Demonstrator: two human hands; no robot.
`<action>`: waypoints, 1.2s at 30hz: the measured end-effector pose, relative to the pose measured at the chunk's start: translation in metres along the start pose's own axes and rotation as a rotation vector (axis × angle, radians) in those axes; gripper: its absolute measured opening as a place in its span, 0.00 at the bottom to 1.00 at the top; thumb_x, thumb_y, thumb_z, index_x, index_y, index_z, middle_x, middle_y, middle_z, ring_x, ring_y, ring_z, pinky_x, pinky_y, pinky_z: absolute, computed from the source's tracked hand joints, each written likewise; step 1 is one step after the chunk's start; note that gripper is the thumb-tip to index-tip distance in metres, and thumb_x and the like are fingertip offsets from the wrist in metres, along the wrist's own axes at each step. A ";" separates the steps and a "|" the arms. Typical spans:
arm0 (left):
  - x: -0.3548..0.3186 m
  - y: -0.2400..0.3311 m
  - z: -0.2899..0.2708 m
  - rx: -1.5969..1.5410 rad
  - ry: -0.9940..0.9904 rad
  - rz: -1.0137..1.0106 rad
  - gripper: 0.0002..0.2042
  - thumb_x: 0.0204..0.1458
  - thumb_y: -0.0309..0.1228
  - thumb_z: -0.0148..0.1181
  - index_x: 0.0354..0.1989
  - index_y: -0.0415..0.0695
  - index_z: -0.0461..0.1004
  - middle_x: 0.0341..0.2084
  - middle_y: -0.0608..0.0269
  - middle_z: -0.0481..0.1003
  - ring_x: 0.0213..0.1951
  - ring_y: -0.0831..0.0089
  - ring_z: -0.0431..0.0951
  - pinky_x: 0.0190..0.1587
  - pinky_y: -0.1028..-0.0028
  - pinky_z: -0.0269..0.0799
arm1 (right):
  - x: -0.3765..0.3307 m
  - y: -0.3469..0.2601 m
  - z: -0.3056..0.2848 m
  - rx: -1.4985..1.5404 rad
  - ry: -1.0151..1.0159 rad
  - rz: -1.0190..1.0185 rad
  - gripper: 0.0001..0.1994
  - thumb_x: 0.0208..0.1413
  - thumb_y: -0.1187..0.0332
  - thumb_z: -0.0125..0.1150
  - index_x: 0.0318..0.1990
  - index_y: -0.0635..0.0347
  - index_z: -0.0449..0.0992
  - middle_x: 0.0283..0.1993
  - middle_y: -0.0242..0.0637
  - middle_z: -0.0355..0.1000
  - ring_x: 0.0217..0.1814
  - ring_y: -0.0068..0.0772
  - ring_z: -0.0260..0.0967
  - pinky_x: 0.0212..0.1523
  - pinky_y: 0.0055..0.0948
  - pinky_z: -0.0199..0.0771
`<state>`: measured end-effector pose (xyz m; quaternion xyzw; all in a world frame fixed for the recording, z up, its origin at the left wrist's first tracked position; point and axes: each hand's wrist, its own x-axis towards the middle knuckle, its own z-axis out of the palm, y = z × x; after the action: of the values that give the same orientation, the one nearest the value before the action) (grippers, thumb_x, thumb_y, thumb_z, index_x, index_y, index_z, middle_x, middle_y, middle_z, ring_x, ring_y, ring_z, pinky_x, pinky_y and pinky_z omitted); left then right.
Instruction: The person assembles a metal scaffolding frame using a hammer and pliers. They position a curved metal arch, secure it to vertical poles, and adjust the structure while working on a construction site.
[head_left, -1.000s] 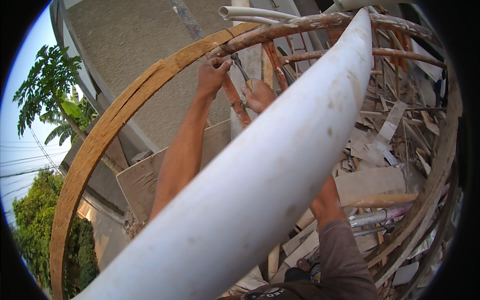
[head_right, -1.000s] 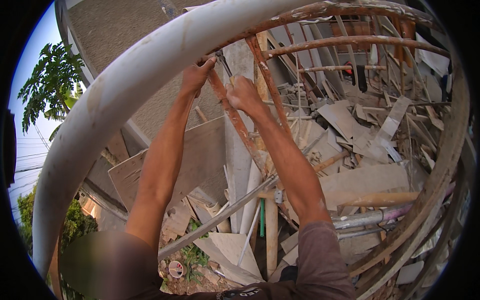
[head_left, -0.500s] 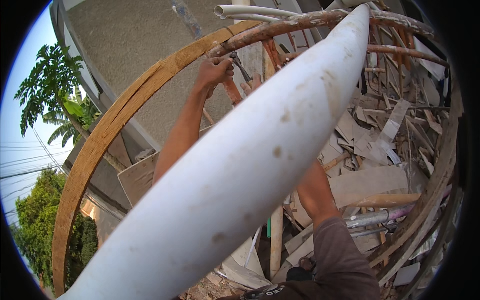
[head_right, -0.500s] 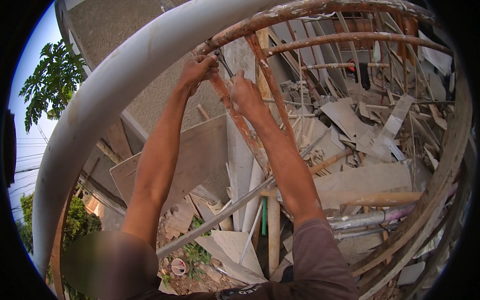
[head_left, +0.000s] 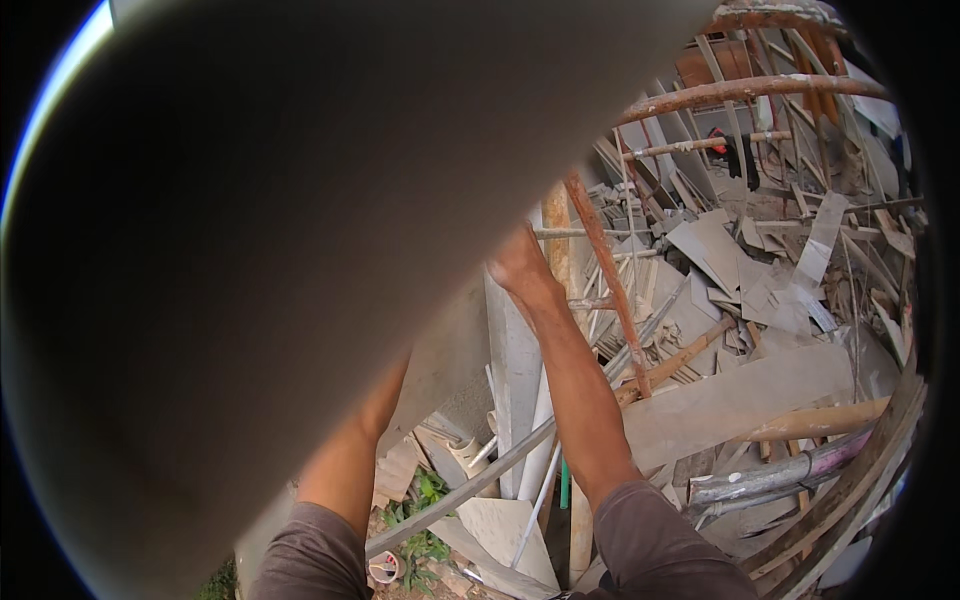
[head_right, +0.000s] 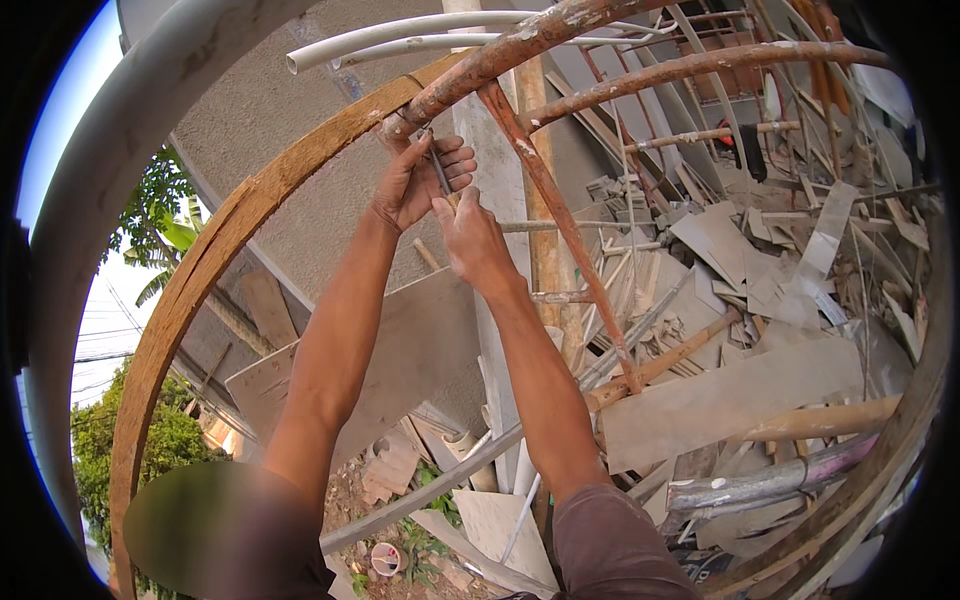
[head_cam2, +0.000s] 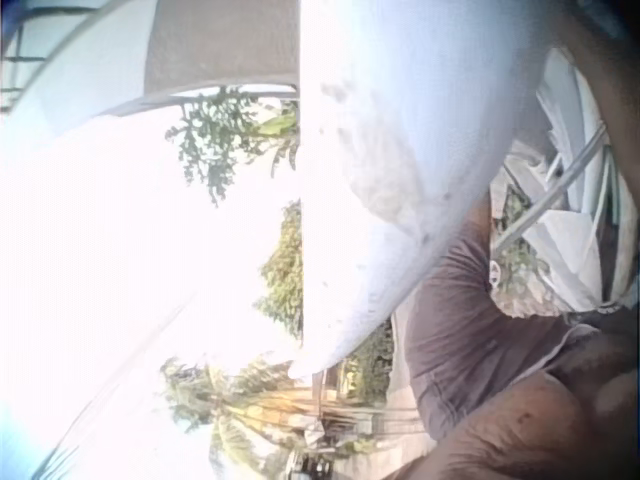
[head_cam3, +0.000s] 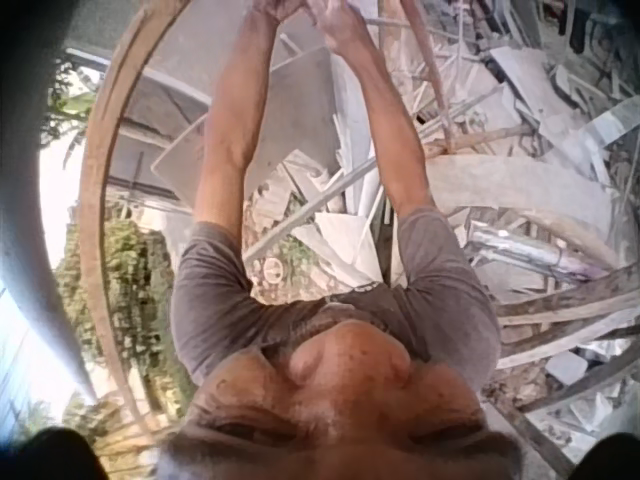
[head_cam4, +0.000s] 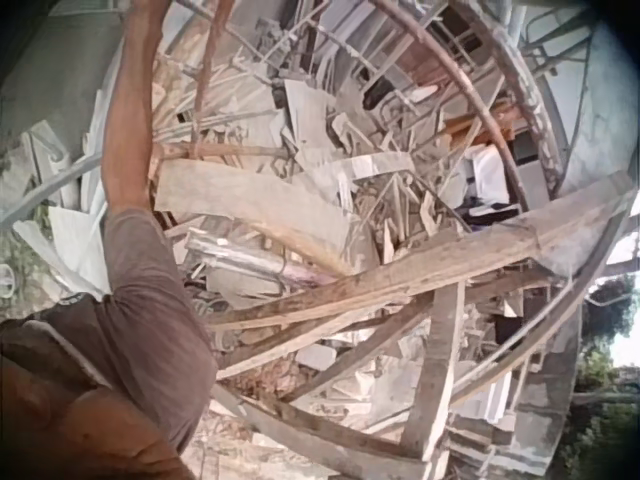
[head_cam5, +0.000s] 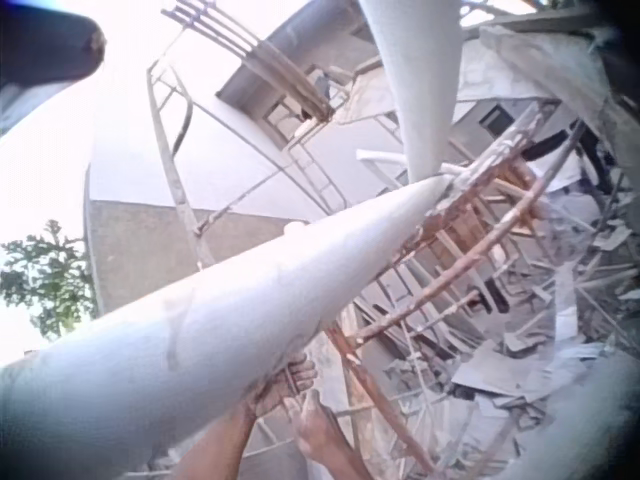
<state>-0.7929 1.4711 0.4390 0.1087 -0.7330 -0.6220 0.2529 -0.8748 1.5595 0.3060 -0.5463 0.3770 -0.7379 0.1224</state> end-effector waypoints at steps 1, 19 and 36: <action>0.000 -0.004 -0.007 -0.042 -0.026 0.013 0.24 0.67 0.45 0.54 0.55 0.33 0.73 0.49 0.45 0.80 0.50 0.58 0.82 0.55 0.59 0.80 | 0.001 0.004 0.008 0.085 0.015 0.062 0.25 0.72 0.55 0.48 0.54 0.76 0.62 0.42 0.75 0.74 0.49 0.75 0.74 0.48 0.56 0.73; 0.020 -0.033 0.041 -0.005 0.414 0.167 0.13 0.67 0.35 0.58 0.47 0.35 0.70 0.16 0.75 0.61 0.17 0.81 0.63 0.22 0.77 0.64 | -0.033 -0.007 0.000 -0.396 0.266 -0.040 0.26 0.59 0.62 0.62 0.56 0.74 0.62 0.42 0.56 0.74 0.44 0.65 0.76 0.48 0.53 0.77; 0.025 -0.034 0.071 0.165 0.523 0.261 0.16 0.68 0.42 0.56 0.35 0.44 0.64 0.19 0.67 0.67 0.20 0.72 0.72 0.24 0.69 0.73 | -0.037 0.014 -0.024 -0.351 0.037 0.270 0.28 0.55 0.61 0.71 0.54 0.69 0.65 0.36 0.49 0.77 0.40 0.56 0.77 0.43 0.50 0.78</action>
<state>-0.8551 1.5134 0.4048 0.1903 -0.6990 -0.4733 0.5012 -0.8859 1.5826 0.2669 -0.4903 0.5714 -0.6477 0.1164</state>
